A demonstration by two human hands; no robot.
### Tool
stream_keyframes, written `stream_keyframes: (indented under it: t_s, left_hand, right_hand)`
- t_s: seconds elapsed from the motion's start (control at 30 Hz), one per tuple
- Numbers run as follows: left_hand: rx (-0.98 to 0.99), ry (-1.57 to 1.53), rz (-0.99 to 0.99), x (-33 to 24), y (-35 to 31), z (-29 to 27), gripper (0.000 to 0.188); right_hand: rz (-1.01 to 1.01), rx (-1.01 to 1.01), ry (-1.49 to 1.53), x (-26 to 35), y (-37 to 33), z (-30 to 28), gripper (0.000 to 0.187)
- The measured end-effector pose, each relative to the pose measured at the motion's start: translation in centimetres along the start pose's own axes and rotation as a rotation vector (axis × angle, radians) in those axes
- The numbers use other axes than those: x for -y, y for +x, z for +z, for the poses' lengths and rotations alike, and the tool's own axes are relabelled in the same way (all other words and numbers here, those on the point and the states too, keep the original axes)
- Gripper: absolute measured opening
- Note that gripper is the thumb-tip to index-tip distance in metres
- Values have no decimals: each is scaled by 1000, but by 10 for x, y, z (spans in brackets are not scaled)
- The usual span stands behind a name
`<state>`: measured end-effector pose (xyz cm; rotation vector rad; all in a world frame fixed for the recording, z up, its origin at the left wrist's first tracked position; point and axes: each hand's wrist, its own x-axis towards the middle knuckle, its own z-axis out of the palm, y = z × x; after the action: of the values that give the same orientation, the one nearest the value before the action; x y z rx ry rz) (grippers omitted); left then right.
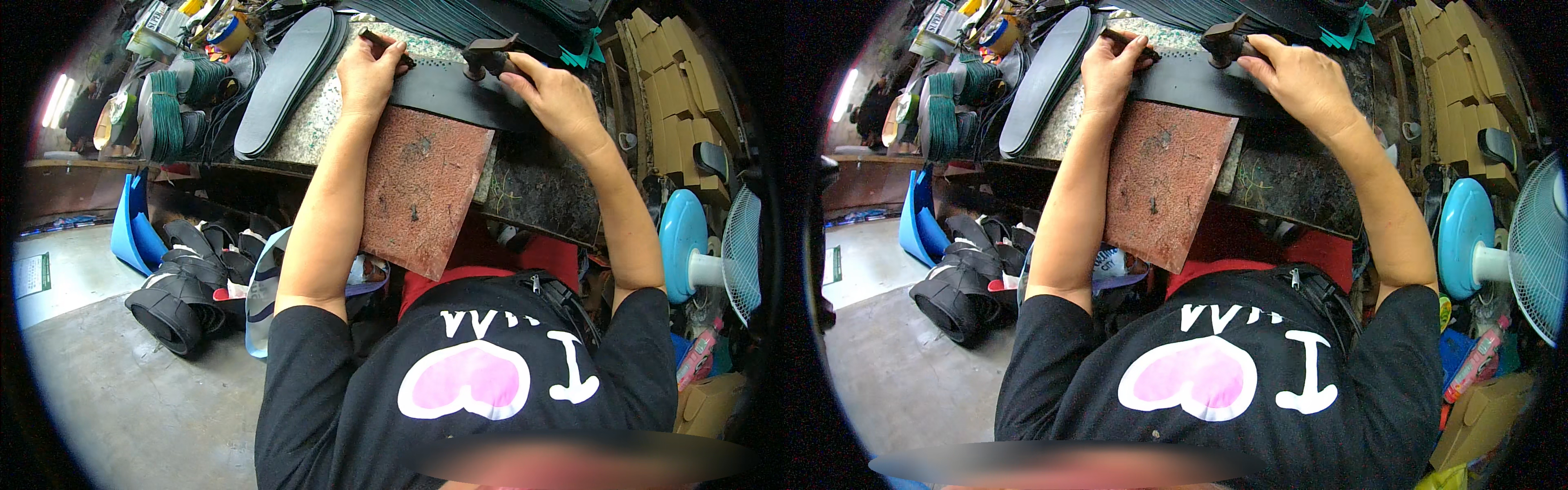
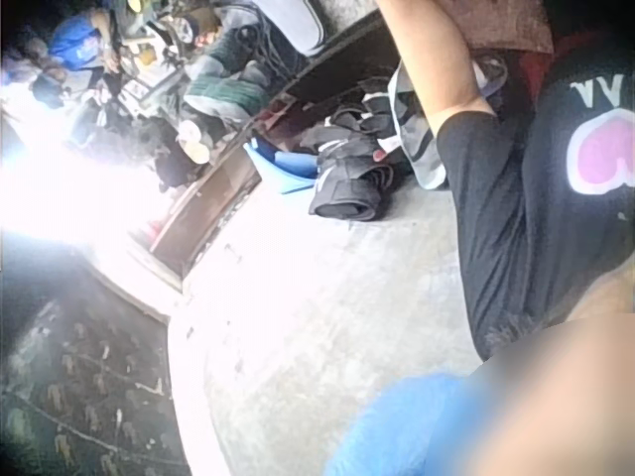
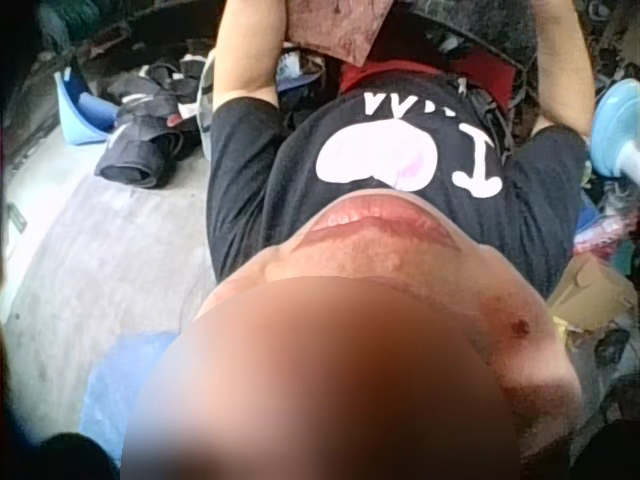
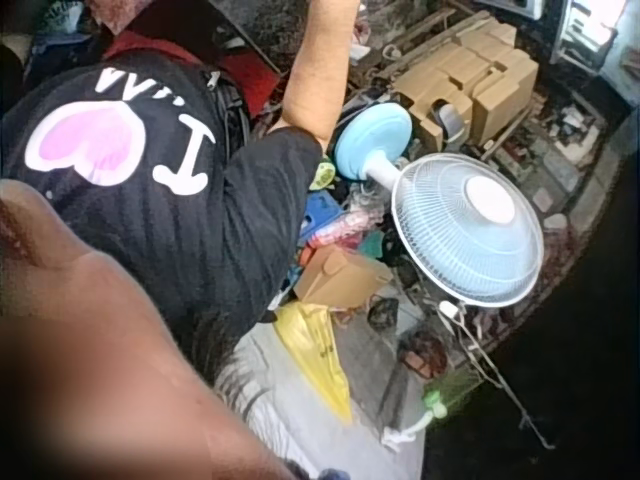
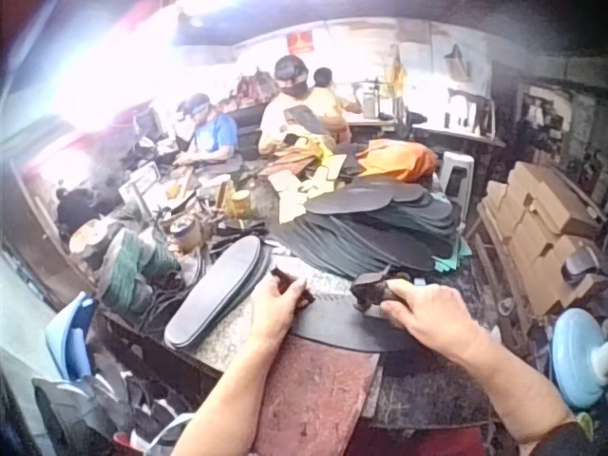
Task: The person places a black shoe insole on a wooden block and uses a hammer and punch to create holes along the edge. They repeatedly position the punch, strike it, and move to the next spot along the insole's perimeter.
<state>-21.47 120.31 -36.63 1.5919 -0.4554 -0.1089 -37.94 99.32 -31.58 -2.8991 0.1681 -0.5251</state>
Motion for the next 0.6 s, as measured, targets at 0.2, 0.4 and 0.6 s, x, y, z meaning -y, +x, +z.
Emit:
stream_keyframes:
  t_s: [0.2,0.4,0.6]
  left_hand:
    - [68,-70,-15,-2,1,-2,17]
    - [112,-47,-3,-4,-1,0,15]
    - [102,-110,-23,-1,2,0,9]
  right_hand:
    - [-250,-267,375,26,11,-72,35]
    - [-304,-534,709,59,5,-96,34]
    - [-303,-497,572,50,10,-84,34]
